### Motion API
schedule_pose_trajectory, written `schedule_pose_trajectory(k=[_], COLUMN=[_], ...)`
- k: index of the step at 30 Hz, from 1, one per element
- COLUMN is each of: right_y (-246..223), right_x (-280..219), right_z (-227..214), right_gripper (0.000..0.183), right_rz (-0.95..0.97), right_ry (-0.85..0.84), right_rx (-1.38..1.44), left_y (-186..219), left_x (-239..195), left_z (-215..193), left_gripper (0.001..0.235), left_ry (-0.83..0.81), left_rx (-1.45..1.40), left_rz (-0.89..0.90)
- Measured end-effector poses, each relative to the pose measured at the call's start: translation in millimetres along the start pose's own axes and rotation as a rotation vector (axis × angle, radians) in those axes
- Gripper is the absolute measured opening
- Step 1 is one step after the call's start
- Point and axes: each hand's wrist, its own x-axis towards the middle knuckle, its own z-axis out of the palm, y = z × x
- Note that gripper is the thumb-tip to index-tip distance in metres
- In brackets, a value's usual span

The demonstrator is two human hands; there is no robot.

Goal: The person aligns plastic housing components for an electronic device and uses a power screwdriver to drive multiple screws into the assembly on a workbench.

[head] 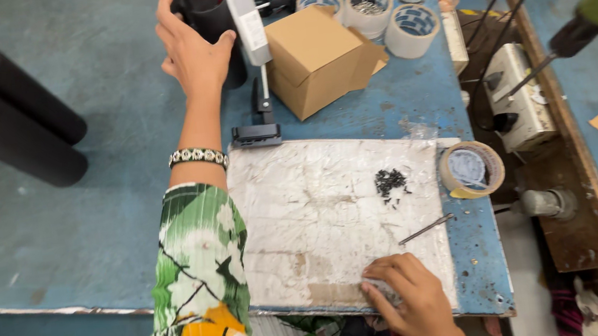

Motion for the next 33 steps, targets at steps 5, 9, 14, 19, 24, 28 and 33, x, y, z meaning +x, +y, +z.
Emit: schedule_pose_trajectory(k=[5, 9, 14, 19, 24, 28, 33], right_y=[-3, -5, -1, -2, -21, -28, 1], right_x=[3, 2, -4, -1, 32, 43, 11], right_z=[0, -2, -1, 6, 49, 85, 86], right_gripper=[0.020, 0.020, 0.019, 0.044, 0.106, 0.087, 0.042], right_rz=[-0.012, -0.025, -0.051, 0.104, -0.032, 0.076, 0.192], right_ry=[0.007, 0.004, 0.003, -0.048, 0.048, 0.055, 0.089], right_rx=[-0.007, -0.025, -0.046, 0.215, 0.461, 0.855, 1.133], left_y=[6, 7, 37, 100, 163, 193, 173], left_x=[4, -17, -31, -65, -110, -142, -170], left_z=[4, -30, -101, -175, -228, -250, -256], left_gripper=[0.089, 0.083, 0.082, 0.073, 0.066, 0.073, 0.074], left_ry=[-0.018, 0.071, 0.081, 0.072, 0.048, -0.040, -0.110], left_rx=[0.098, -0.040, -0.178, -0.025, -0.096, -0.192, -0.285], left_rz=[-0.132, 0.078, 0.531, 0.644, 0.753, 0.653, 0.523])
